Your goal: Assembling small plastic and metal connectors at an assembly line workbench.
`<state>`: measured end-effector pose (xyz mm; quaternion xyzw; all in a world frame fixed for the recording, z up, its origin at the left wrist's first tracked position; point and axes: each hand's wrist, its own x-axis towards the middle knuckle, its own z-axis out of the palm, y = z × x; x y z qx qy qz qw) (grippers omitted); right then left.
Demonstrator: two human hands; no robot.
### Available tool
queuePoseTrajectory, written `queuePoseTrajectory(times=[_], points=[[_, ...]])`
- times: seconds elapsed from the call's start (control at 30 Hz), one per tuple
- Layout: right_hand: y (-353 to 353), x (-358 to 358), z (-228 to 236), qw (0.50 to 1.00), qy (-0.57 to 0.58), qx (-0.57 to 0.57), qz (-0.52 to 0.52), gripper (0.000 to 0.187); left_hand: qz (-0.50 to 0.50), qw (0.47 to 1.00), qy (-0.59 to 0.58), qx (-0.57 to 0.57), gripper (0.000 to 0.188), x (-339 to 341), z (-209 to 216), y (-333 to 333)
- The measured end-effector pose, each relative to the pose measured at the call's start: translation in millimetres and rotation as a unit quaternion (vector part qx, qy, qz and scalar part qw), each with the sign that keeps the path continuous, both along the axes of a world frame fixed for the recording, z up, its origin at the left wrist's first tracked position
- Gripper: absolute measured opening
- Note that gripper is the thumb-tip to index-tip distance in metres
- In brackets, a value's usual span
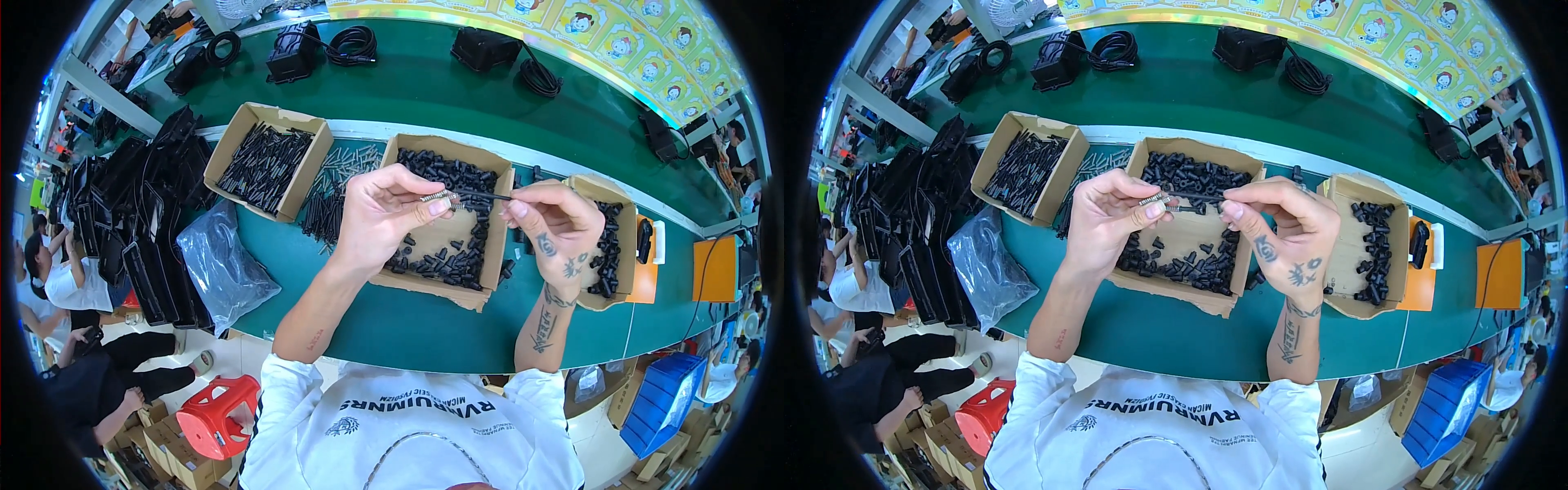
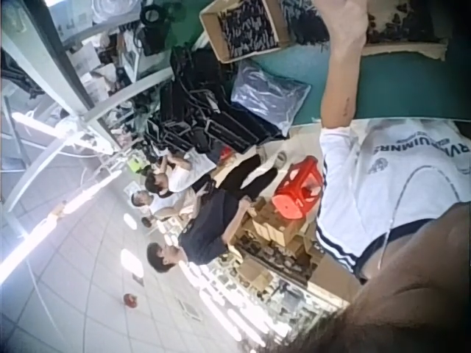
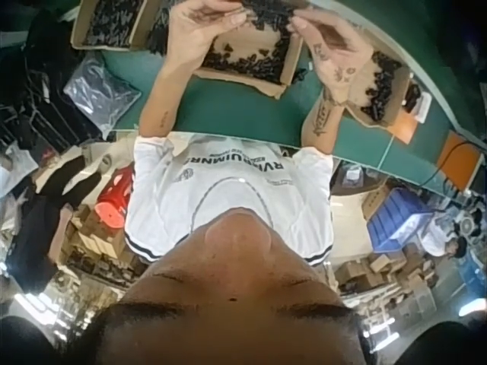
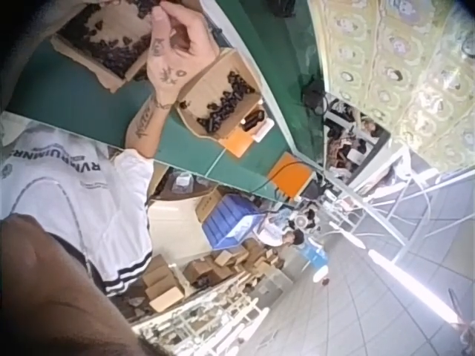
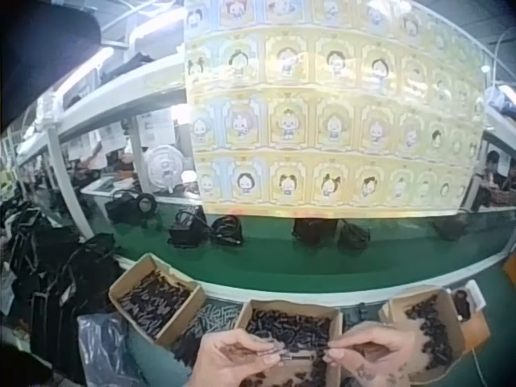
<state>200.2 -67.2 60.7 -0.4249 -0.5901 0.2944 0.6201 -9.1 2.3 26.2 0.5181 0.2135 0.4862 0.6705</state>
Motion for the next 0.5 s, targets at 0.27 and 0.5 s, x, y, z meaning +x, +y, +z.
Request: queuePoseTrajectory(times=[0.27,0.5], points=[[-0.9,0.9,3.1,1.000,-0.015,-0.019,-0.004,0.015,0.020,1.000,0.007,0.008,0.013,-3.4,2.3,0.3],[2.4,-0.6,-0.8,0.990,-0.061,-0.115,0.054,0.014,0.019,0.983,0.133,0.123,0.012,-0.5,2.6,-3.3]])
